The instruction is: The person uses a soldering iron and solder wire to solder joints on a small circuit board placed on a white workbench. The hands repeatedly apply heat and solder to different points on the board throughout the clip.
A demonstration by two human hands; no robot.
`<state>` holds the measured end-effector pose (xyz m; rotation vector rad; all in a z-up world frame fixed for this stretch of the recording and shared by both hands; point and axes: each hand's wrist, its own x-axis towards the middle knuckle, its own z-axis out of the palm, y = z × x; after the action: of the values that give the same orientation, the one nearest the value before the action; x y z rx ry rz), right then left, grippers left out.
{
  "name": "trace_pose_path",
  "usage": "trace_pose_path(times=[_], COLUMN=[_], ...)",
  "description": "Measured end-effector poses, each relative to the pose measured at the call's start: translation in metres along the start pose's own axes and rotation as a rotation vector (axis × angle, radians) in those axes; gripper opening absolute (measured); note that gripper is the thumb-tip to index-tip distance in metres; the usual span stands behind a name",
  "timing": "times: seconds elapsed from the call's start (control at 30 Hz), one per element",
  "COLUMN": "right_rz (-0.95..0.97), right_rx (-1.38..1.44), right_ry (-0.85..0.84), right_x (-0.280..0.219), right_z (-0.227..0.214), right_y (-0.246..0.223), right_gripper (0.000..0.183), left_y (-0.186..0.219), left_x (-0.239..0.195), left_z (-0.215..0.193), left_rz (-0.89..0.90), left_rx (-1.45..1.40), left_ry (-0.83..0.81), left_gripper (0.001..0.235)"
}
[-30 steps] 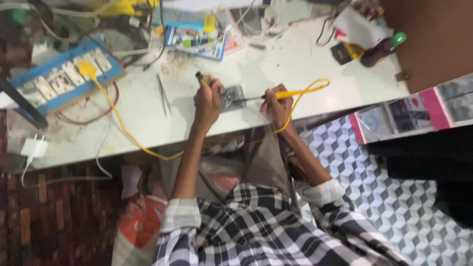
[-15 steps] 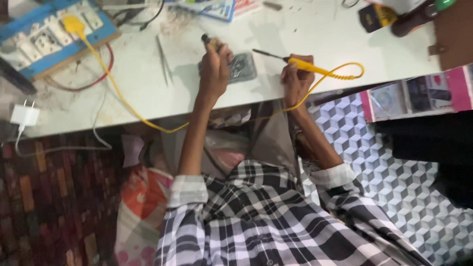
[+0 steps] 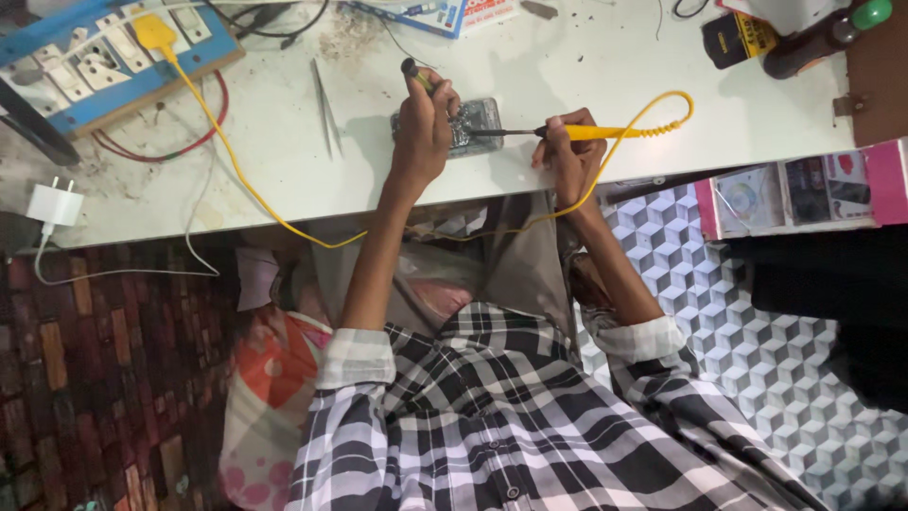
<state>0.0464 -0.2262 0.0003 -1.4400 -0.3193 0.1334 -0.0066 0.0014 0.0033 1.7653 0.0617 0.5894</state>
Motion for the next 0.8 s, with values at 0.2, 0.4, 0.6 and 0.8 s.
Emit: trace_pose_path(times=[0.2,0.4,0.6,0.8], right_rz=[0.010,0.009,-0.005,0.002], right_rx=[-0.074,0.018,-0.048,0.004], right_ry=[-0.029,0.002,-0.037,-0.036], right_x=[-0.009,0.000,0.007,0.006], right_z=[-0.002,0.002,0.003,0.003], right_y=[0.004,-0.001,-0.002,-0.001], right_gripper=[0.023,0.021,0.021,0.020], left_y=[-0.005,-0.002,-0.003,-0.002], left_x=[-0.009,-0.006,-0.002,-0.002], left_z=[0.001,0.002,0.003,0.002], left_rz=[0.007,-0.008,-0.011,0.026], left_rx=[0.023,0.074,0.036,0.031], left_ry=[0.006,0.024,0.010,0.011], left_gripper=[0.015,0.014,0.013,0.011])
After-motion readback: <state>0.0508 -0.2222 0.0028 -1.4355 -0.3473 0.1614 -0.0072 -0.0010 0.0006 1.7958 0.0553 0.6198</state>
